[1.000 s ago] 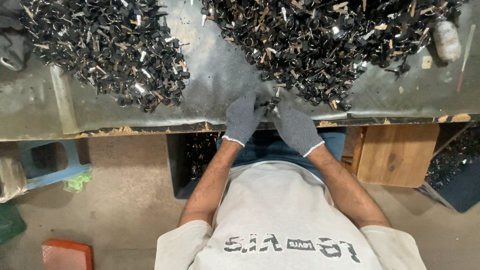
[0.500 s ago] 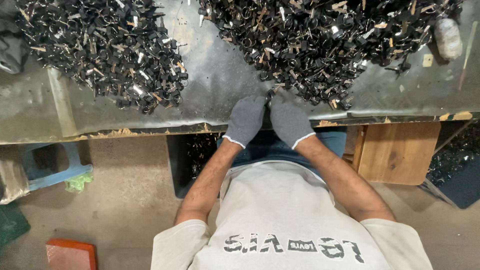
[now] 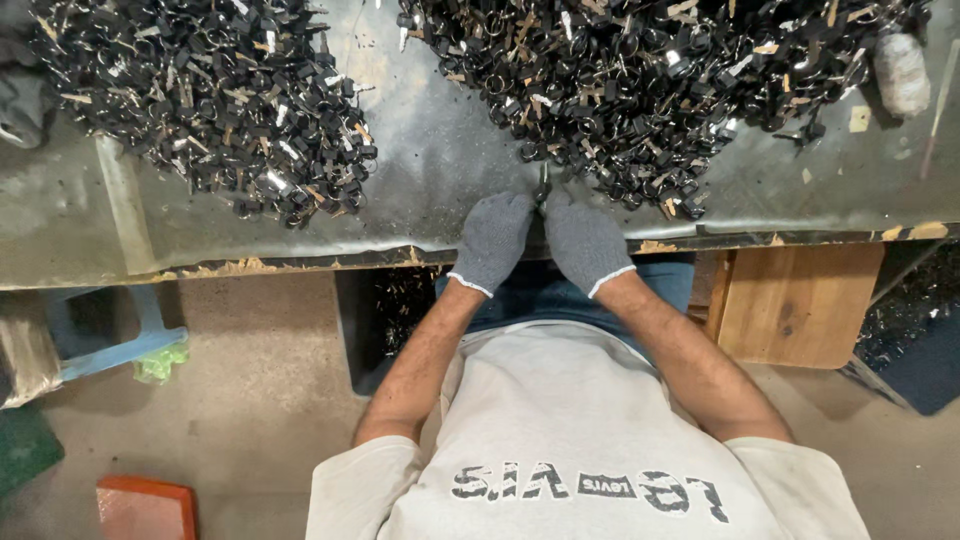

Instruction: The person wearing gray gloves picks small black plastic parts one at a time from a large pile on the workbench, briefly handles each part with both hands, and drops it into a bin below the bench edge. The person repeats this pick-and-drop cycle continuously across the episode.

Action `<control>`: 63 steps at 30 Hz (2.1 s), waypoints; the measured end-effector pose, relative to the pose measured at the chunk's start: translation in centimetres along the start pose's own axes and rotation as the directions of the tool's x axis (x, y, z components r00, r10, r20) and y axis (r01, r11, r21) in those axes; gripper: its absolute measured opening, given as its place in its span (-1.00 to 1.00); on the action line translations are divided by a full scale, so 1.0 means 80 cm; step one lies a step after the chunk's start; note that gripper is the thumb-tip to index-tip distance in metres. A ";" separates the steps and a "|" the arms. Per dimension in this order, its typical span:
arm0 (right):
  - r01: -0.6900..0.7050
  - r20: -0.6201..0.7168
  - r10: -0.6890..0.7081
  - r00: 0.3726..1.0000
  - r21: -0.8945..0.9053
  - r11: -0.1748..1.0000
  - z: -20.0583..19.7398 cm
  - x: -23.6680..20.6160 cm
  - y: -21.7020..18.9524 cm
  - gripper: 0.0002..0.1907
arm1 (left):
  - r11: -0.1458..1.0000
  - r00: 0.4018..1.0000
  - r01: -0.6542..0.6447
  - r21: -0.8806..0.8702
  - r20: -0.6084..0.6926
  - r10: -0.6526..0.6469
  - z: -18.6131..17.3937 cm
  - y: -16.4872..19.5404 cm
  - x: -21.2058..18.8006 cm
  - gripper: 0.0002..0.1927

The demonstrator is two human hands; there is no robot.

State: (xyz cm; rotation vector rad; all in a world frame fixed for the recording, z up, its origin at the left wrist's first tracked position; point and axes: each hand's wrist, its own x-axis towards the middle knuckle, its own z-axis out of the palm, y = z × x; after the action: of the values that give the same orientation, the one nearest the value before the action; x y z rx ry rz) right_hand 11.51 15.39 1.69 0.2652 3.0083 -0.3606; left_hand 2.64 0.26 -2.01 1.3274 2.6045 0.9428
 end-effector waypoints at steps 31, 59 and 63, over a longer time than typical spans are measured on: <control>-0.069 0.005 0.071 0.997 0.304 0.950 0.011 -0.014 0.007 -0.53 | 0.997 0.993 0.077 -0.001 -0.093 -0.076 -0.013 0.020 -0.014 -0.81; -0.017 0.037 0.011 0.999 0.158 0.987 0.002 -0.026 0.010 -0.65 | 0.996 0.994 0.084 0.018 -0.064 -0.083 0.004 0.025 -0.022 -0.88; -0.115 0.186 0.063 0.981 0.286 0.951 -0.019 -0.014 0.009 -0.44 | 0.981 0.976 0.177 0.074 0.114 -0.185 -0.007 0.025 -0.020 -0.83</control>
State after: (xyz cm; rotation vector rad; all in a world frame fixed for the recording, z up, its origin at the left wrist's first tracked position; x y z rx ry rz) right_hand 12.60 16.28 3.10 0.3703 2.7516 -0.7835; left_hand 4.93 -0.33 -0.79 1.0977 2.6276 0.7350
